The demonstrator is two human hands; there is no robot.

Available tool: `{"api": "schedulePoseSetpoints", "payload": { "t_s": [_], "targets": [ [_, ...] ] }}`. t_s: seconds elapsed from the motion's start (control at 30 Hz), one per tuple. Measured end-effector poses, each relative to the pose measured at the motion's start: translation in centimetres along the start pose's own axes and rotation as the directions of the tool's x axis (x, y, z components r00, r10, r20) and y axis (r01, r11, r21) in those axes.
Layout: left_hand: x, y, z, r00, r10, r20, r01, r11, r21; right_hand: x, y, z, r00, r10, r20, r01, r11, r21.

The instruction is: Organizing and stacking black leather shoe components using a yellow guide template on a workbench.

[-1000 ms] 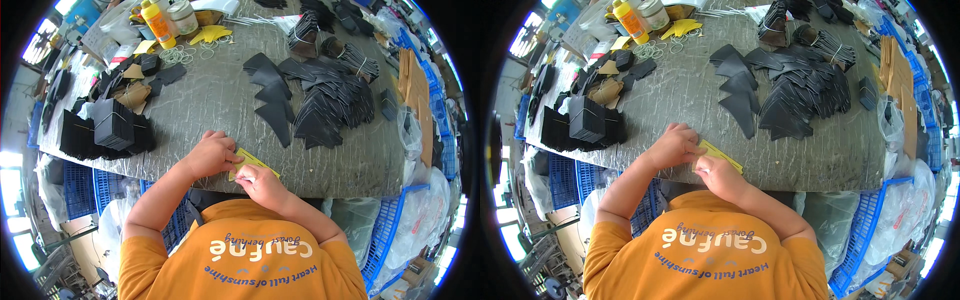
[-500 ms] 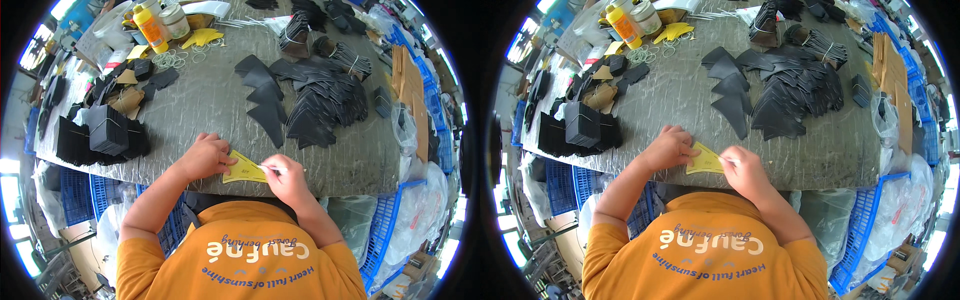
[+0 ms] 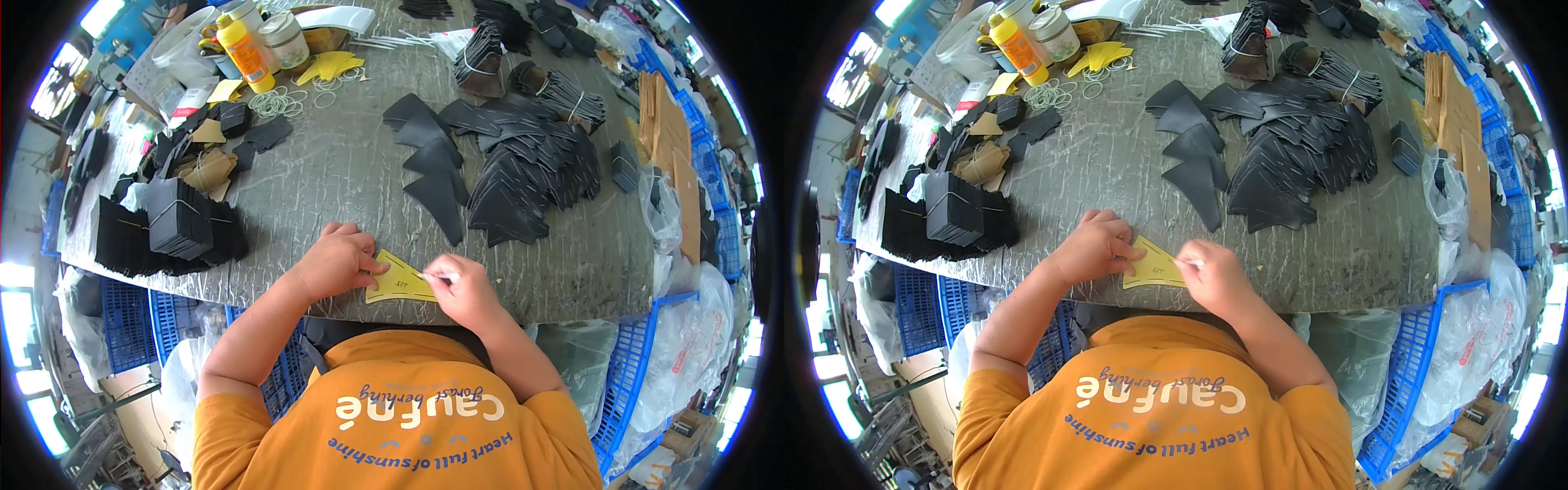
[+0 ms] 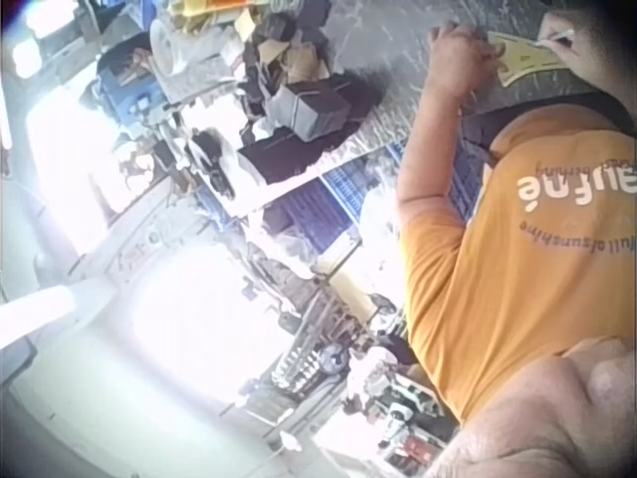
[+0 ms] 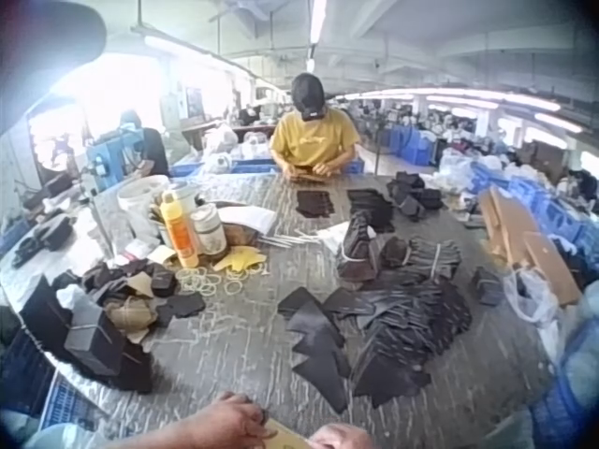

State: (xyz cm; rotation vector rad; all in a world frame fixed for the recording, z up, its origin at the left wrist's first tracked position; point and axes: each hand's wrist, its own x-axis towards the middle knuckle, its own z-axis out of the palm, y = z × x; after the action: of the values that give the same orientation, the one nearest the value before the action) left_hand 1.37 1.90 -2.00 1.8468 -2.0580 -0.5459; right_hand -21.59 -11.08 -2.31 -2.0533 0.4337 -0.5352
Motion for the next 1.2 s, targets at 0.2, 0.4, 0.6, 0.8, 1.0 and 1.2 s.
{"api": "schedulePoseSetpoints", "payload": {
  "t_s": [0.2,0.4,0.6,0.8,1.0,1.2],
  "targets": [
    [-0.1,-0.1,-0.2,1.0,0.016,0.026,-0.017,1.0,0.024,-2.9,-0.9,-3.1,0.983,0.173,-0.054,-0.179,0.974,-0.14],
    [-2.8,1.4,0.1,0.996,0.088,-0.011,-0.087,0.993,0.079,-0.5,0.0,0.7,0.989,0.115,0.09,-0.062,0.886,-0.459],
    [-5.4,2.6,1.2,0.992,-0.018,-0.121,0.011,0.998,-0.058,-0.2,-0.1,2.8,0.983,0.095,0.16,-0.037,0.943,-0.332],
    [-5.2,2.8,1.1,0.989,-0.056,-0.136,0.042,0.994,-0.1,1.9,-0.3,-5.5,0.946,0.046,-0.322,-0.217,0.825,-0.522],
    [-4.6,2.5,1.6,0.986,-0.098,-0.133,0.076,0.983,-0.165,4.3,0.1,-3.6,0.971,-0.071,-0.229,-0.082,0.8,-0.595],
    [-5.5,0.7,1.1,0.955,-0.236,-0.178,0.132,0.879,-0.457,5.5,2.7,0.0,0.973,0.211,-0.094,-0.216,0.69,-0.69]
  ]
}}
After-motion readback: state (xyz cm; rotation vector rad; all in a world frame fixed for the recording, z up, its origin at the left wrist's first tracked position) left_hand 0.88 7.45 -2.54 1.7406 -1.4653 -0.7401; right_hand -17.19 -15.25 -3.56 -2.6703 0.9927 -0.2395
